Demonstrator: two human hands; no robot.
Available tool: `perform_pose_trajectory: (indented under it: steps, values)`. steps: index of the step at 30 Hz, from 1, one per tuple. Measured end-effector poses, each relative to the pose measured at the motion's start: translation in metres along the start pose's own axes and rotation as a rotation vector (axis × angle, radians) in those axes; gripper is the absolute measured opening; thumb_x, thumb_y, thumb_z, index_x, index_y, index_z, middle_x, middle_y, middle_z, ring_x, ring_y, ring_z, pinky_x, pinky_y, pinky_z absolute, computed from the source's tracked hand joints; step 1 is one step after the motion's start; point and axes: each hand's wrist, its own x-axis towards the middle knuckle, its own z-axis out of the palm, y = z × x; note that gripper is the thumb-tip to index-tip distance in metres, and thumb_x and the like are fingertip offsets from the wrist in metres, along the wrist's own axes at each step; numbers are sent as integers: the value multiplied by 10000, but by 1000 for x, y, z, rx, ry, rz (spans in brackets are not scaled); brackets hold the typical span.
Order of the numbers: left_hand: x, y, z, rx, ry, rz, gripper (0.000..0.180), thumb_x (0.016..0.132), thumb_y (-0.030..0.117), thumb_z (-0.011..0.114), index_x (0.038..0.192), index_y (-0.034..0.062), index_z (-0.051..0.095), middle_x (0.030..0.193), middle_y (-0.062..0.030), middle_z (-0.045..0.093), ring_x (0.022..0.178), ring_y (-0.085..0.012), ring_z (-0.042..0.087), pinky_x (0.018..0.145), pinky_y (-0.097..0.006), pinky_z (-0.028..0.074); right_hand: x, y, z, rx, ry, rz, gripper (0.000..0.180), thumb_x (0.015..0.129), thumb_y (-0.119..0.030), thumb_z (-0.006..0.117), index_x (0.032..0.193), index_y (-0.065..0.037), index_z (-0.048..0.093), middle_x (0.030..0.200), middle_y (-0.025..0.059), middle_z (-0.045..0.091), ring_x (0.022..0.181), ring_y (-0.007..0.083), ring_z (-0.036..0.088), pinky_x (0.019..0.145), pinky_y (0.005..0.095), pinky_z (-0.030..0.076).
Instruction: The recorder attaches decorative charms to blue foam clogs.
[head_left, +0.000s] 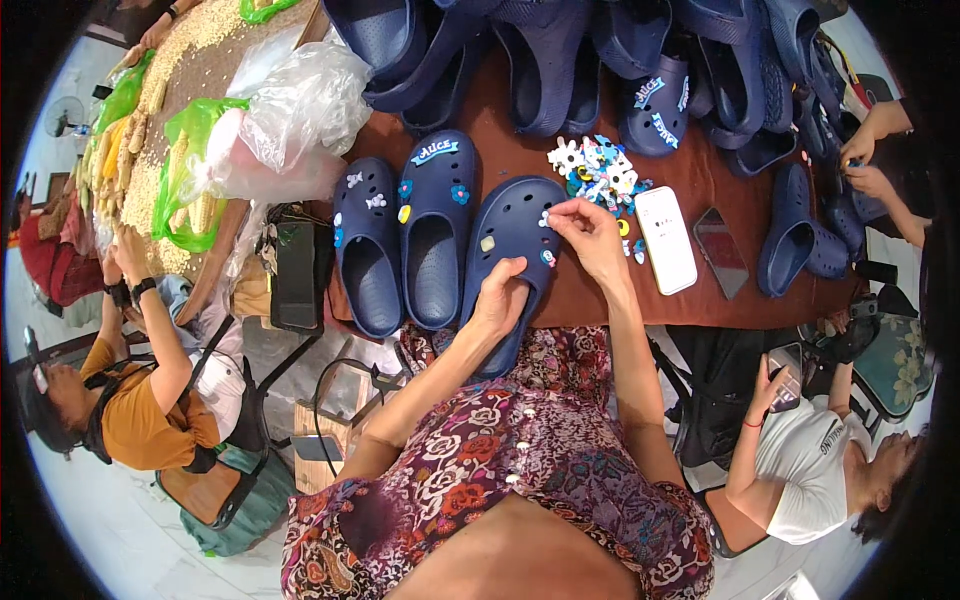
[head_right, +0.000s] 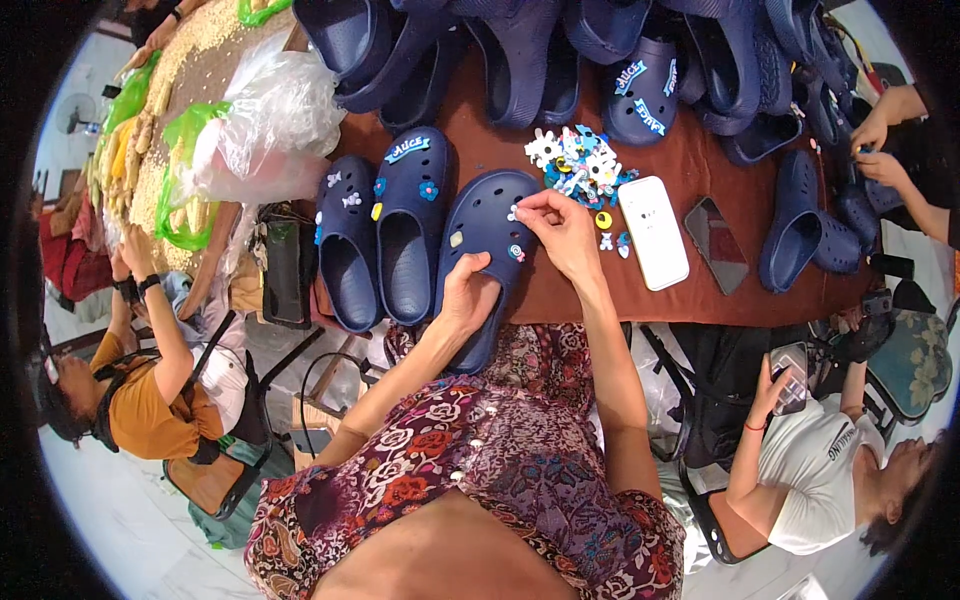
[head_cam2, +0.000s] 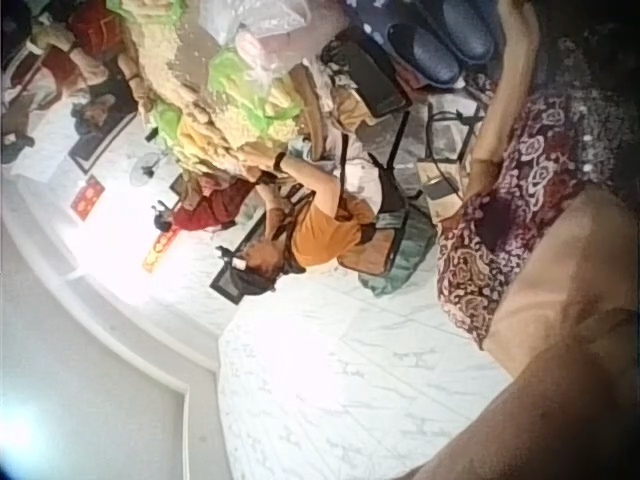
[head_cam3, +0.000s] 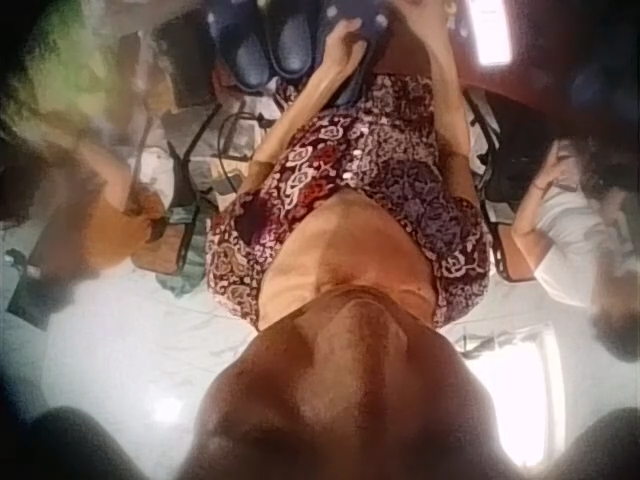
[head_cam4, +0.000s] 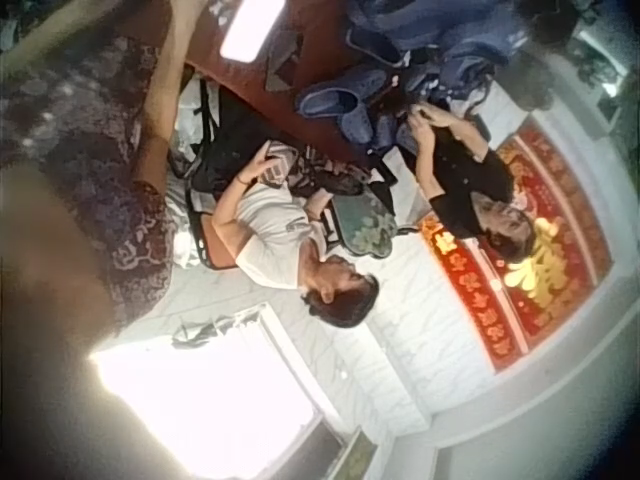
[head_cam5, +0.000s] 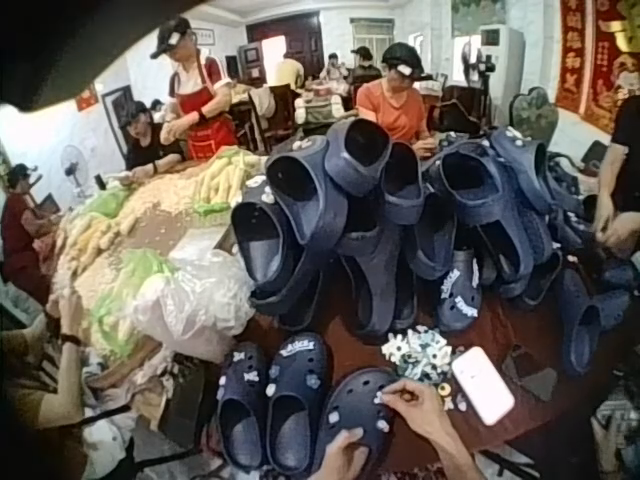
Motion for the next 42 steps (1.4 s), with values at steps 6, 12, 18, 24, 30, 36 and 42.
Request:
perform_pose_trajectory:
  steps: [6,12,18,24,30,36,42]
  values:
    - [0,0,0,-5,-15,0,273,873,181,582,1051,-24,611,1079,-106,623,1034,-213,567,994,-368,403,-4,-10,2,-72,21,-46,128,847,-121,710,907,-9,696,782,-2,662,664,32,547,607,197,446]
    - [2,-4,-11,-12,-10,-29,243,879,186,598,1025,-5,636,1058,-82,637,1039,-195,564,1001,-355,393,4,-10,-2,-77,-14,3,123,831,-108,724,893,-7,691,786,5,669,674,36,554,626,202,454]
    - [1,-6,-13,41,-62,-58,233,896,179,586,1022,-8,641,1058,-80,644,1034,-189,572,996,-343,397,21,-3,-17,8,-200,148,123,824,-93,742,885,-19,667,835,16,676,726,44,583,669,187,460]
    - [-2,-6,-10,68,-47,-94,247,901,172,576,1049,-17,631,1069,-81,640,1040,-184,568,997,-337,395,26,-2,-21,18,-267,168,125,821,-87,745,872,-10,661,817,29,681,735,60,609,685,200,483]
    - [-3,-11,-11,85,-26,-102,256,897,157,569,1073,-24,610,1102,-91,623,1061,-182,556,1001,-332,390,26,-3,-22,65,-254,138,107,779,-64,765,812,-24,671,758,14,677,675,38,571,631,192,460]
    - [-5,-2,-3,101,-41,-68,273,881,156,568,1075,-34,595,1110,-97,611,1073,-197,547,1019,-343,377,16,-8,-9,-92,-174,58,111,783,-88,760,807,-32,667,742,3,664,652,43,542,612,208,443]
    - [-2,6,5,-51,-30,-4,309,863,149,574,1098,-52,579,1134,-126,601,1088,-233,547,1025,-386,380,-7,5,15,-108,105,-144,107,872,-96,665,952,-33,696,854,-17,567,732,44,531,626,199,430]
